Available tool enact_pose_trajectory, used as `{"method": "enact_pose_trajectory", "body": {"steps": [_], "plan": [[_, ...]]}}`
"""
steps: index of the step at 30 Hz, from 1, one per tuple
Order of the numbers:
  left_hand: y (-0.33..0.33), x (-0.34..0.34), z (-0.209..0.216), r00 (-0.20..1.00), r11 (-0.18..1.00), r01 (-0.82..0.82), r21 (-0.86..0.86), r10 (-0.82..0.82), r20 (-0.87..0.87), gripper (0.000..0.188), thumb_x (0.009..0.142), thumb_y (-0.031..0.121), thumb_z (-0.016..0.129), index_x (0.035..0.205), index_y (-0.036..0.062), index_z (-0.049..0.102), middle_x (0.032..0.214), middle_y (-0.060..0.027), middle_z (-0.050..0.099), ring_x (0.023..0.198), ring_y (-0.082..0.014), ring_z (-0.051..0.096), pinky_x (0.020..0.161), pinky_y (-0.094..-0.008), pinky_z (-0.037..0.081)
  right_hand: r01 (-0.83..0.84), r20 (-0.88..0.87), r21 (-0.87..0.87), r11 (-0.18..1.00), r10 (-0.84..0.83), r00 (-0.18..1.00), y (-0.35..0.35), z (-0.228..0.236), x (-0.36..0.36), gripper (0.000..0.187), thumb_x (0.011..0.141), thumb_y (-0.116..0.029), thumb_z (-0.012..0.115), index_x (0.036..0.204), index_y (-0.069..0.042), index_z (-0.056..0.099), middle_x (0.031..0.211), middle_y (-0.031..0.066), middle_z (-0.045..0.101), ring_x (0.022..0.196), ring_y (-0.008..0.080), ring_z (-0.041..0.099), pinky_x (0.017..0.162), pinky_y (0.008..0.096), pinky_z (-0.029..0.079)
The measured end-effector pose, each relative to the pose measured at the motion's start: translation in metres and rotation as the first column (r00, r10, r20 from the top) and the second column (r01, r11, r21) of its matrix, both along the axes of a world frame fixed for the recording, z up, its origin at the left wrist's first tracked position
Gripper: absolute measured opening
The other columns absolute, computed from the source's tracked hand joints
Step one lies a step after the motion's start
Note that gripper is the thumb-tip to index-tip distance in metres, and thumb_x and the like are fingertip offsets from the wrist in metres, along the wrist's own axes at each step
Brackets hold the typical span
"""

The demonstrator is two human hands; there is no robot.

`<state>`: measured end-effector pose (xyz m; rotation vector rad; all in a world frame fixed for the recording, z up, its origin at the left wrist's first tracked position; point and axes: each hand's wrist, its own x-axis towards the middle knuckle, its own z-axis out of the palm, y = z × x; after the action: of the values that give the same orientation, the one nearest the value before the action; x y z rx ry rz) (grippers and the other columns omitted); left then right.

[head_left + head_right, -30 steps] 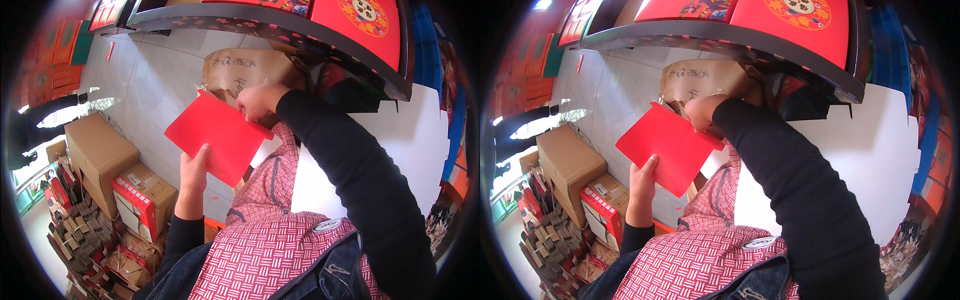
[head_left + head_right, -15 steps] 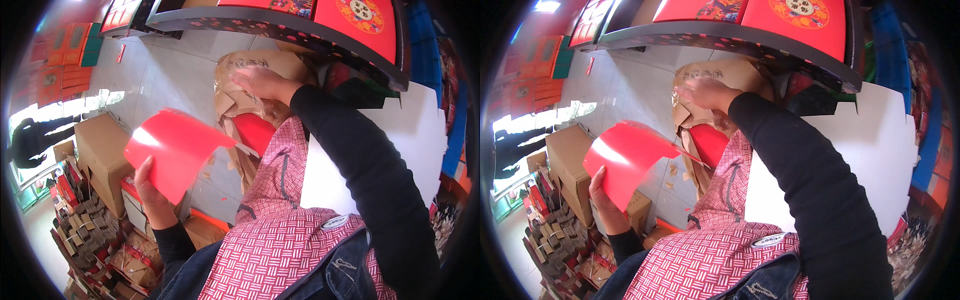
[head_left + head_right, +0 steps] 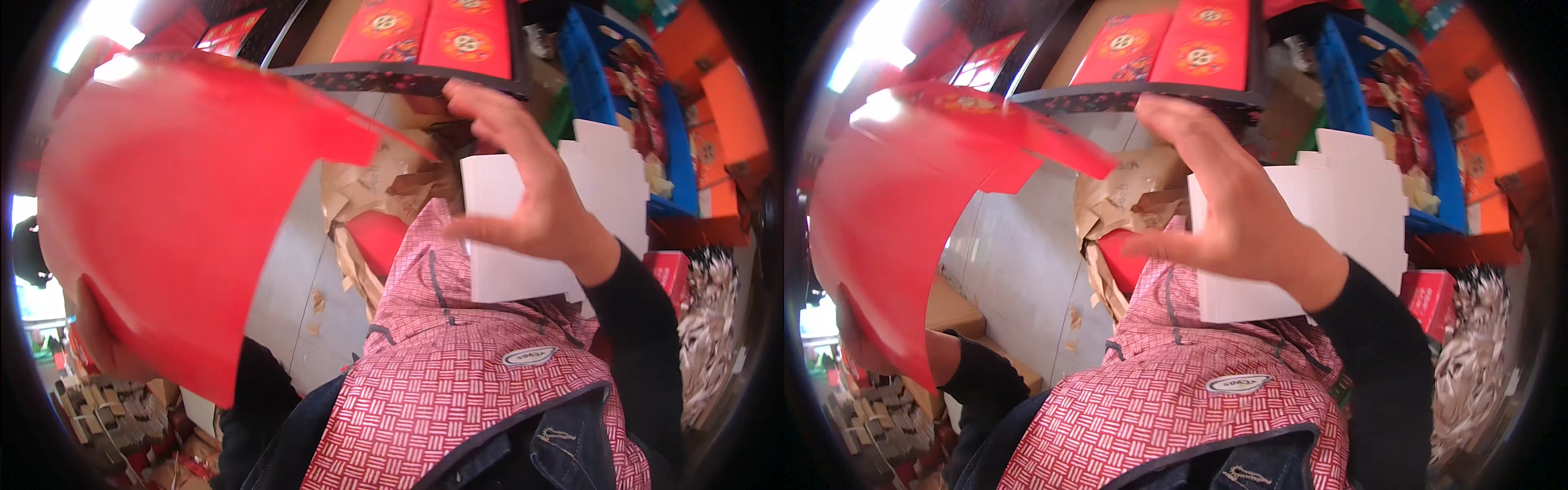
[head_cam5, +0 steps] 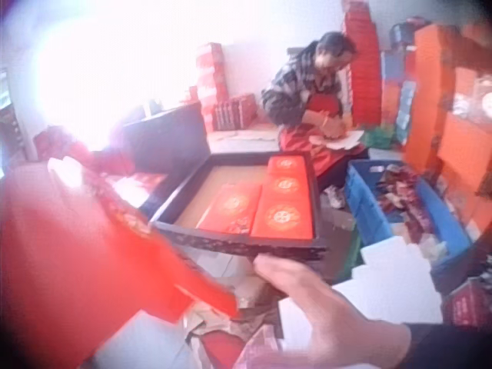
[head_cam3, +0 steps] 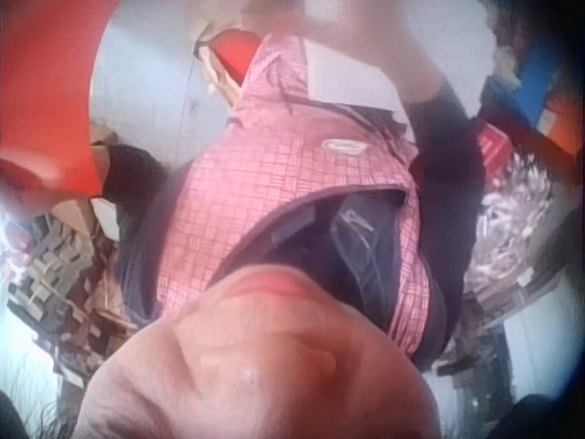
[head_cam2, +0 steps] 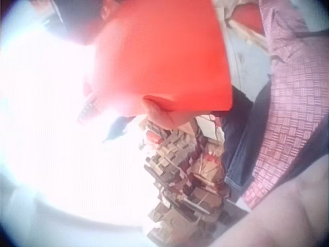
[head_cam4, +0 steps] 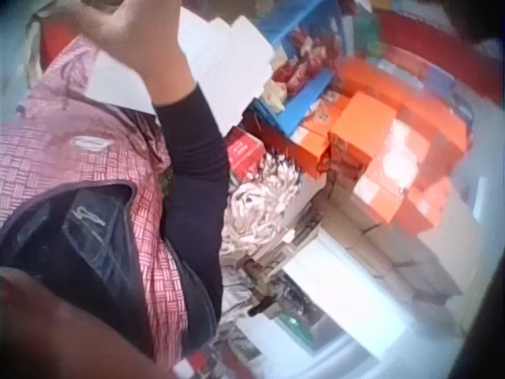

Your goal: The person folds red paper into small rectangular boxes by hand. They repeatedly pick up flat red sheets, fold the edges to form the box shape, and place the finished boxes onto a stack on the table.

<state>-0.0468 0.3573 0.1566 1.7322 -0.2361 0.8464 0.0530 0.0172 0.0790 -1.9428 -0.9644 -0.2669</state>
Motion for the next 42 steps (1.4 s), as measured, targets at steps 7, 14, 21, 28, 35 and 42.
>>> {"method": "enact_pose_trajectory", "body": {"steps": [7,14,21,28,35,42], "plan": [[-0.134,0.055,0.048,0.425,0.43,0.902,0.037,-0.9,0.1,0.076,0.09,0.053,0.047,0.137,-0.0052,0.035,0.136,-0.0251,0.044,0.12,-0.0374,0.052,0.097,-0.046,0.047,0.351,0.538,0.187,0.918,-0.394,0.745,-0.032,0.043,-0.075,0.067,0.076,-0.024,0.076,0.132,-0.002,0.047,0.126,0.0185,0.054,0.117,0.0321,0.052,0.096,0.0412,0.041],[-0.25,0.071,0.069,0.427,0.476,0.794,0.378,-0.879,0.212,0.079,0.09,0.057,0.051,0.139,-0.0028,0.035,0.141,-0.0254,0.042,0.126,-0.0386,0.048,0.101,-0.0489,0.043,0.68,-0.428,0.485,0.55,-0.528,0.733,-0.16,0.025,-0.115,0.019,0.091,-0.007,0.059,0.107,0.001,0.063,0.083,0.0033,0.066,0.068,0.0065,0.059,0.059,0.0242,0.047],[-0.267,0.123,-0.058,0.745,0.476,0.623,0.621,-0.603,-0.285,0.037,0.084,0.004,0.062,0.12,0.0001,0.056,0.136,-0.0212,0.049,0.124,-0.0341,0.051,0.1,-0.0383,0.042,0.753,-0.8,0.48,0.45,-0.127,0.586,-0.256,-0.06,-0.138,0.025,0.091,-0.006,0.056,0.113,0.004,0.06,0.103,0.0097,0.067,0.085,0.0152,0.067,0.076,0.0281,0.055],[-0.269,0.141,-0.113,0.603,0.399,0.752,0.525,-0.738,-0.302,0.066,0.075,0.039,0.074,0.128,0.0054,0.054,0.142,-0.0216,0.043,0.135,-0.035,0.038,0.108,-0.0463,0.031,0.792,-0.839,0.317,0.522,-0.235,0.491,-0.295,-0.102,-0.113,0.027,0.088,-0.006,0.06,0.112,0.006,0.061,0.101,0.0103,0.068,0.087,0.0142,0.065,0.081,0.0292,0.052],[-0.28,0.168,-0.142,0.385,-0.078,0.592,0.802,-0.847,-0.367,0.057,0.065,0.012,0.075,0.12,0.0058,0.059,0.13,-0.016,0.055,0.127,-0.0327,0.049,0.106,-0.0524,0.035,0.77,-0.927,0.119,0.627,-0.206,0.312,-0.317,-0.113,-0.072,0.029,0.09,-0.007,0.058,0.115,0.007,0.059,0.105,0.01,0.067,0.089,0.0138,0.065,0.081,0.0288,0.053],[-0.303,0.166,-0.17,0.143,-0.038,0.614,0.788,-0.977,-0.159,0.022,0.067,0.01,0.066,0.086,-0.0005,0.063,0.095,-0.0135,0.063,0.095,-0.0327,0.063,0.083,-0.0396,0.054,0.882,0.143,-0.416,0.22,-0.942,0.303,-0.245,-0.053,-0.092,0.029,0.077,-0.021,0.077,0.093,-0.003,0.061,0.091,0.0099,0.059,0.085,0.0246,0.059,0.075,0.0335,0.048]]}}
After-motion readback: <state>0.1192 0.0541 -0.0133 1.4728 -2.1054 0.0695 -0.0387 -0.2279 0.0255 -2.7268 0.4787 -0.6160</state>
